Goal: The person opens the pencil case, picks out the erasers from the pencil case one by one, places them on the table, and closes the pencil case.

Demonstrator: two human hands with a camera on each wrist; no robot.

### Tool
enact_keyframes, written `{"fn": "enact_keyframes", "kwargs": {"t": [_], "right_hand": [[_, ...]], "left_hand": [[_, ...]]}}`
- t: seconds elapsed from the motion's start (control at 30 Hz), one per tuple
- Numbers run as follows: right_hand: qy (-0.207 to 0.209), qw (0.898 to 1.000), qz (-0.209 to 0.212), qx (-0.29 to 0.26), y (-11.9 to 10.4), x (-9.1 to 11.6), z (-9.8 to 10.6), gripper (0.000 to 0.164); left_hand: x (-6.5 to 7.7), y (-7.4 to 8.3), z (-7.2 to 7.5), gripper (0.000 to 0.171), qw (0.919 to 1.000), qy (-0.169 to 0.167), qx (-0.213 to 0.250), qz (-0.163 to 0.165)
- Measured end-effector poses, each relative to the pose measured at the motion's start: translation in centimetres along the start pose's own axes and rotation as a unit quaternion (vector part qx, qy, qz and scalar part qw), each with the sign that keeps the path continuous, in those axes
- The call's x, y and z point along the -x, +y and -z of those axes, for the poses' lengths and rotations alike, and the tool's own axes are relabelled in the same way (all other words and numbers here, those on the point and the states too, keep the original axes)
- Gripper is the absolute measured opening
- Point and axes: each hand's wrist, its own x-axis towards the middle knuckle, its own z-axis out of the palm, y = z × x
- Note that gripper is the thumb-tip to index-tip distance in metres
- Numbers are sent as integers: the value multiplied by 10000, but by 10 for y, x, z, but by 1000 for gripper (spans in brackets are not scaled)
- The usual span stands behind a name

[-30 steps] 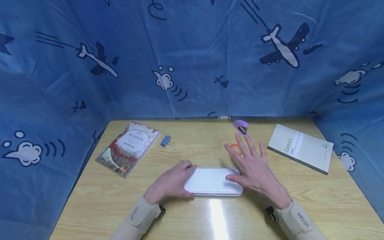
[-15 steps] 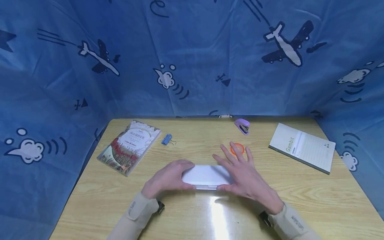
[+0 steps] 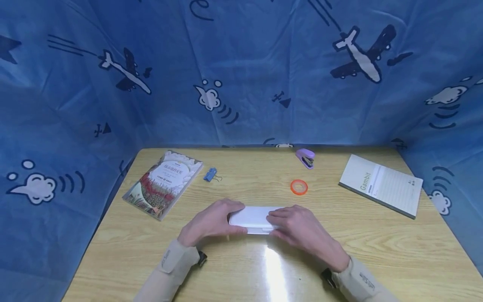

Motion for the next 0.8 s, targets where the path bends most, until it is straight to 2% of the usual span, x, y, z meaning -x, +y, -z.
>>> {"fn": "enact_keyframes", "kwargs": {"t": [0.07,0.3,0.6,0.8], "right_hand": [[58,10000,-7,-29,0,-2,1,21],[365,9992,177,44,2,-6,4,20],[713,9951,691,-20,9,-9,5,18],[894,9901,1076,-151,12,-9,3,21]], "left_hand": [[0,-1,0,46,10000,23,22,-7],[-2,-3,-1,42,9999,27,166,39],[-1,-6,-1,55,9980,11,584,252],[-2,-7,-3,68,9971,14,625,426]]}}
